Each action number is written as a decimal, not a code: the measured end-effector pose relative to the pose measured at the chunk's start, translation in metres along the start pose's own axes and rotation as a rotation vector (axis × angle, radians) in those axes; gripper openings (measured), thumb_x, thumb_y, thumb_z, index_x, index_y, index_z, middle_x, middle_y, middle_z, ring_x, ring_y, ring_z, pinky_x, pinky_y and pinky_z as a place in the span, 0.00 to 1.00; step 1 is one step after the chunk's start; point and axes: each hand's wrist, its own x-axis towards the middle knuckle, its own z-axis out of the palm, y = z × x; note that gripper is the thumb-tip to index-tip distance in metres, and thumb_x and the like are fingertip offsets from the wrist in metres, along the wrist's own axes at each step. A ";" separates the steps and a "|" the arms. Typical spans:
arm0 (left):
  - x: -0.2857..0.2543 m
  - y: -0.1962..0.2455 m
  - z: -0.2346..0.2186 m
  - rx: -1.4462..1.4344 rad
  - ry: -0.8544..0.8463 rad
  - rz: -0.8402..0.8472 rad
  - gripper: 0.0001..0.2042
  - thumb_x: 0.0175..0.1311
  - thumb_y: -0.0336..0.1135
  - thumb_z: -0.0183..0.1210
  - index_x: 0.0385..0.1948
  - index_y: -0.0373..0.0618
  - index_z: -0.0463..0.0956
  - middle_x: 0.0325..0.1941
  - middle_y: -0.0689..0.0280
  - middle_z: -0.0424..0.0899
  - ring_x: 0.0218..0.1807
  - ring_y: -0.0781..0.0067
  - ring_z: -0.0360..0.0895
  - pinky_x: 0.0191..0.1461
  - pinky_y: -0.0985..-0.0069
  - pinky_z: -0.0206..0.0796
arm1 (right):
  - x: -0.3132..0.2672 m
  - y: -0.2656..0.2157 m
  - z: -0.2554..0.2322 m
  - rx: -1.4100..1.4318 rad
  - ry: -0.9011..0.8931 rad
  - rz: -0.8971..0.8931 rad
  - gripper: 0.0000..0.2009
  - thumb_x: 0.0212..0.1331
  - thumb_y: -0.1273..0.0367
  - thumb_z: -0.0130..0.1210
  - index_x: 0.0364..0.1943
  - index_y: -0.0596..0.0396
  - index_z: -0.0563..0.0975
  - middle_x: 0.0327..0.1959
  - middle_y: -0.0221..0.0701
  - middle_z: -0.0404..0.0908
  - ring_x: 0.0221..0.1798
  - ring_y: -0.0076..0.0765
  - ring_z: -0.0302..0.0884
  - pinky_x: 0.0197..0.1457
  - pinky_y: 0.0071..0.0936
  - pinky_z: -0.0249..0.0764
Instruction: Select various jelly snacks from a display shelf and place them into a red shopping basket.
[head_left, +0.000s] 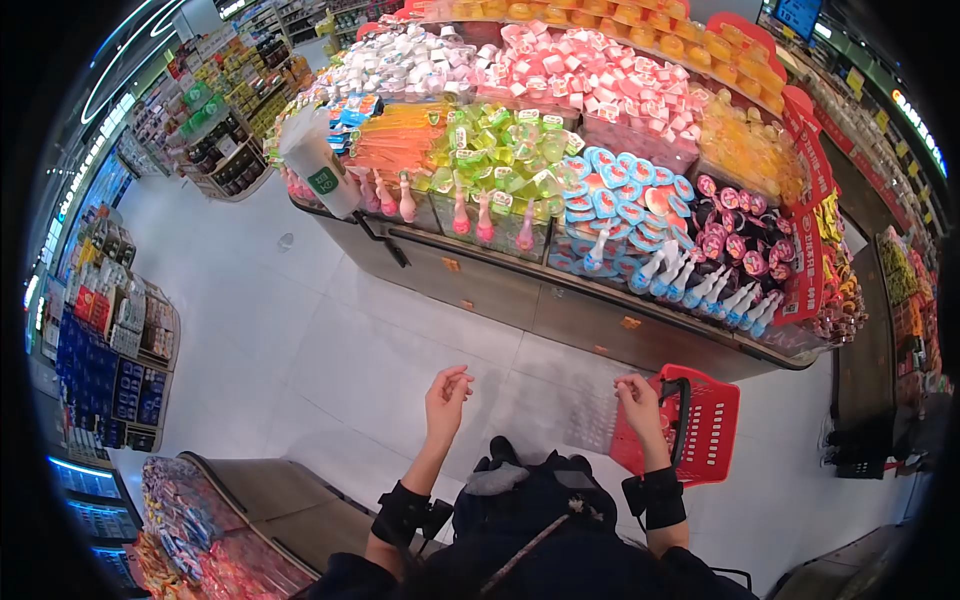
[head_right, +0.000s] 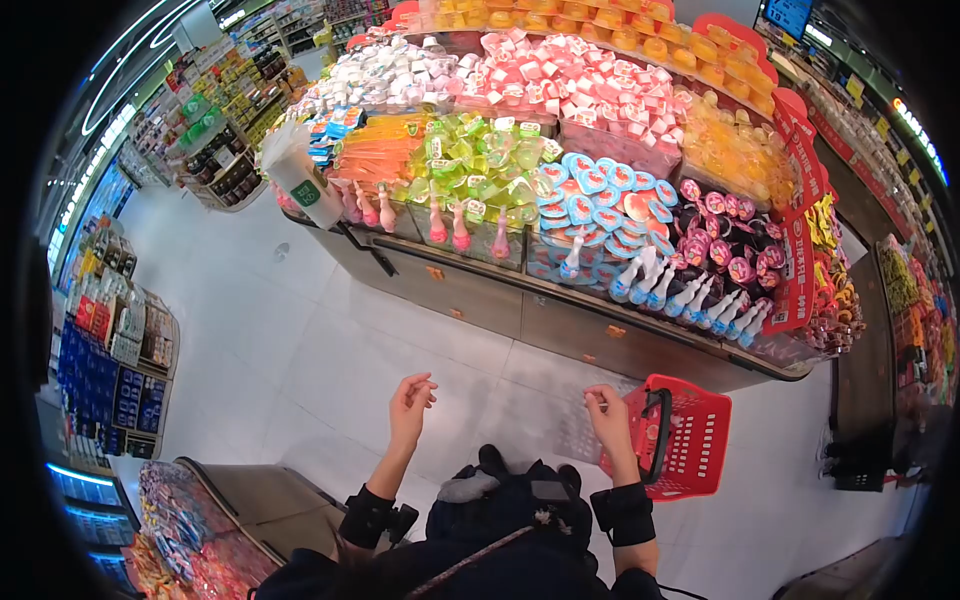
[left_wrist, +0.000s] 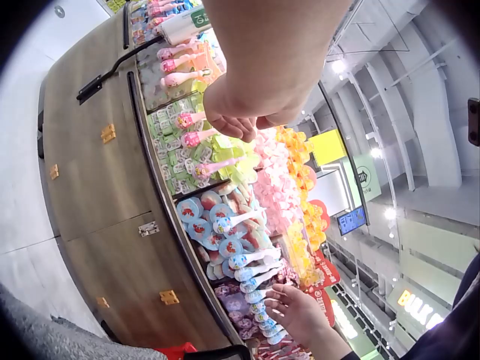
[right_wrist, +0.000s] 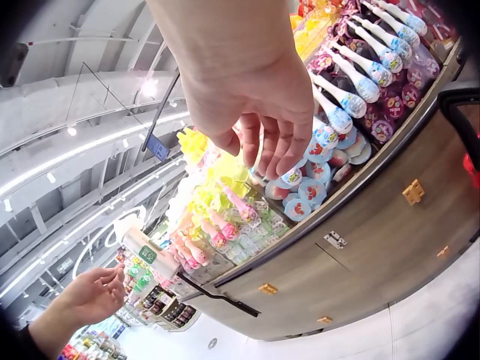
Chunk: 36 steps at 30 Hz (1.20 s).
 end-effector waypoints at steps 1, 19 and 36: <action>-0.003 0.002 0.008 0.002 -0.001 -0.003 0.09 0.58 0.29 0.48 0.40 0.40 0.70 0.32 0.67 0.76 0.28 0.83 0.69 0.31 0.86 0.61 | -0.005 0.000 -0.009 -0.022 -0.006 0.015 0.05 0.55 0.72 0.47 0.32 0.59 0.73 0.25 0.26 0.73 0.29 0.19 0.70 0.33 0.16 0.67; -0.133 -0.035 0.234 0.021 -0.109 -0.112 0.10 0.59 0.29 0.47 0.41 0.40 0.70 0.32 0.67 0.76 0.29 0.82 0.69 0.33 0.85 0.60 | -0.078 0.090 -0.244 0.014 0.201 0.053 0.05 0.56 0.72 0.46 0.32 0.59 0.72 0.28 0.29 0.76 0.30 0.20 0.70 0.36 0.18 0.66; -0.229 -0.071 0.287 0.093 -0.150 -0.244 0.09 0.59 0.30 0.47 0.40 0.41 0.70 0.32 0.67 0.76 0.29 0.83 0.69 0.33 0.85 0.60 | -0.133 0.296 -0.304 -0.208 0.193 0.239 0.07 0.52 0.72 0.47 0.30 0.63 0.72 0.23 0.34 0.78 0.27 0.26 0.76 0.31 0.22 0.70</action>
